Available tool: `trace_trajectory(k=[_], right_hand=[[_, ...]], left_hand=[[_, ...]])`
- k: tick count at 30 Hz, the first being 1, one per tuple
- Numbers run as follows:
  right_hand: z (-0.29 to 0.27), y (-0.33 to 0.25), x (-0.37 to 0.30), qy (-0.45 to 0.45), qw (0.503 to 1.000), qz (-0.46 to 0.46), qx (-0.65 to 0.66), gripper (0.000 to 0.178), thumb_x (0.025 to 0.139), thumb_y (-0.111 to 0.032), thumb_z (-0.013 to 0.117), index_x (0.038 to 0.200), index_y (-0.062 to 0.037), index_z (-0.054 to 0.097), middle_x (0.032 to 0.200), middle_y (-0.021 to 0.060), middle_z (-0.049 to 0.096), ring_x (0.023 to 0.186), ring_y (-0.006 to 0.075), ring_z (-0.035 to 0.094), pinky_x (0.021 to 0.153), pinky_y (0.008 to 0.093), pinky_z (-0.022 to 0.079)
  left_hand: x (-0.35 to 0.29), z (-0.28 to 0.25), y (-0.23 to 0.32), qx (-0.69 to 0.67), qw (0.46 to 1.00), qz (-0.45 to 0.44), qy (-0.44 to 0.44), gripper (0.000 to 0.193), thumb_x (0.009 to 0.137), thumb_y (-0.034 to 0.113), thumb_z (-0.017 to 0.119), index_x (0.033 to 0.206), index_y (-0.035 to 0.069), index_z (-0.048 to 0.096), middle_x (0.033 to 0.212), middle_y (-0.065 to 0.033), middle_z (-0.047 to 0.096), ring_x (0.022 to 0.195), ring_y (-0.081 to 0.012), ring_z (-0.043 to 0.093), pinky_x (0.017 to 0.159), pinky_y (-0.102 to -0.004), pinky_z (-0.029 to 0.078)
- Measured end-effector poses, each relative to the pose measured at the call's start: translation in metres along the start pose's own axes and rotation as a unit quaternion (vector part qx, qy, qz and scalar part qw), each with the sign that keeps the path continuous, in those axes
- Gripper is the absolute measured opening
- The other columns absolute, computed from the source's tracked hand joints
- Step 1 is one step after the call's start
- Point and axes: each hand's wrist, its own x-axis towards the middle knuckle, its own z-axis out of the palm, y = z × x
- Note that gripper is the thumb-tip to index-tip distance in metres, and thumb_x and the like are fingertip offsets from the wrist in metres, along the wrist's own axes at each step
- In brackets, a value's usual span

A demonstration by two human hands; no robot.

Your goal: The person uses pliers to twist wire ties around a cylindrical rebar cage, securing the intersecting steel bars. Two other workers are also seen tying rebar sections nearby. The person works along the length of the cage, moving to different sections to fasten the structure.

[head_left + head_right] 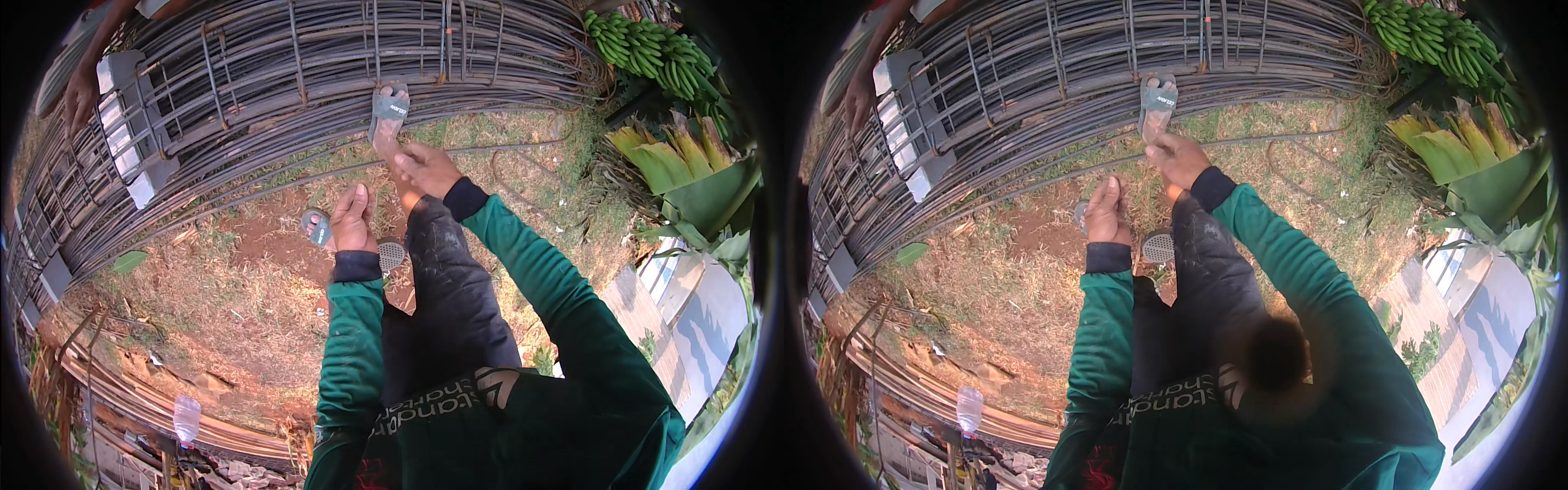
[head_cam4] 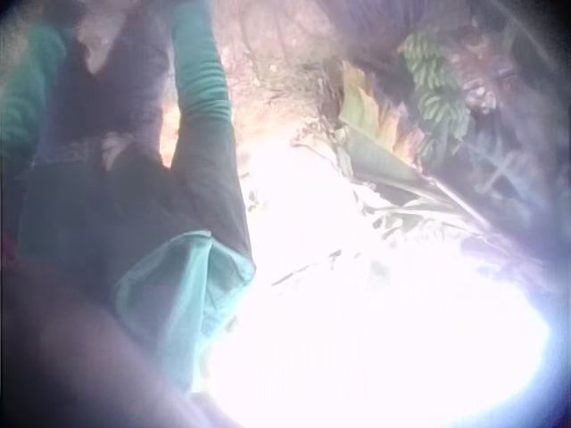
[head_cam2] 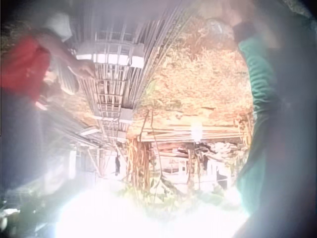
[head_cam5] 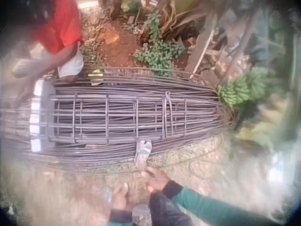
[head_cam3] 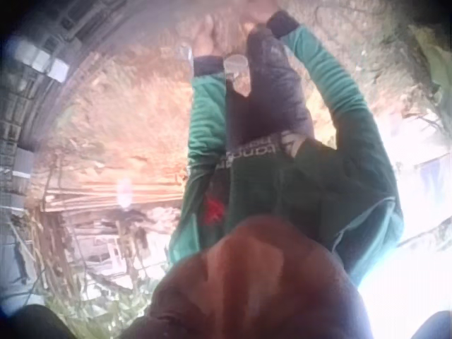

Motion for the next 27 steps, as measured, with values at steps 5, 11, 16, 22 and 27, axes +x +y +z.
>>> trace_trajectory(k=[5, 11, 16, 22, 27], right_hand=[[0.160, 0.028, -0.120, -0.070, 0.993, 0.065, 0.072, 0.035, 0.101, -0.034, 0.058, 0.108, -0.0008, 0.066, 0.088, 0.0115, 0.070, 0.081, 0.0246, 0.067, 0.075, 0.0393, 0.052], [0.214, 0.053, -0.201, -0.007, 0.997, -0.045, -0.060, 0.018, 0.094, -0.019, 0.057, 0.086, -0.0040, 0.065, 0.078, 0.0169, 0.067, 0.082, 0.0379, 0.065, 0.073, 0.0491, 0.049], [0.188, 0.073, -0.214, -0.114, 0.972, -0.063, -0.198, 0.013, 0.090, -0.016, 0.056, 0.086, -0.0062, 0.064, 0.086, 0.0202, 0.067, 0.087, 0.0413, 0.064, 0.077, 0.0523, 0.048], [0.131, 0.126, -0.211, -0.006, 0.979, -0.046, -0.198, 0.010, 0.090, -0.016, 0.060, 0.092, -0.0079, 0.066, 0.090, 0.0197, 0.068, 0.087, 0.0425, 0.065, 0.076, 0.0512, 0.051], [0.066, 0.169, -0.230, 0.068, 0.954, 0.089, -0.278, 0.012, 0.091, -0.021, 0.061, 0.091, -0.0106, 0.067, 0.091, 0.0189, 0.069, 0.085, 0.0433, 0.065, 0.075, 0.0521, 0.052]], left_hand=[[-0.076, -0.091, -0.011, -0.046, 0.998, -0.015, 0.039, 0.019, 0.095, 0.009, 0.070, 0.110, -0.001, 0.071, 0.093, -0.0073, 0.071, 0.072, -0.0122, 0.062, 0.059, -0.0254, 0.048], [-0.136, -0.174, -0.038, 0.014, 0.999, -0.038, 0.024, 0.015, 0.094, 0.007, 0.070, 0.104, -0.003, 0.072, 0.093, -0.0081, 0.071, 0.074, -0.0129, 0.063, 0.065, -0.0260, 0.051], [-0.141, -0.207, -0.081, 0.245, 0.969, 0.033, 0.003, 0.011, 0.092, 0.007, 0.072, 0.095, -0.003, 0.074, 0.085, -0.0033, 0.071, 0.074, -0.0108, 0.063, 0.071, -0.0257, 0.050], [-0.143, -0.203, -0.090, 0.432, 0.899, -0.013, -0.068, 0.020, 0.091, 0.016, 0.075, 0.102, 0.000, 0.076, 0.083, -0.0050, 0.072, 0.075, -0.0108, 0.064, 0.072, -0.0282, 0.052], [-0.150, -0.238, -0.106, 0.536, 0.843, 0.048, 0.018, 0.025, 0.090, 0.011, 0.074, 0.111, -0.003, 0.070, 0.103, -0.0144, 0.073, 0.094, -0.0206, 0.071, 0.084, -0.0300, 0.054]])
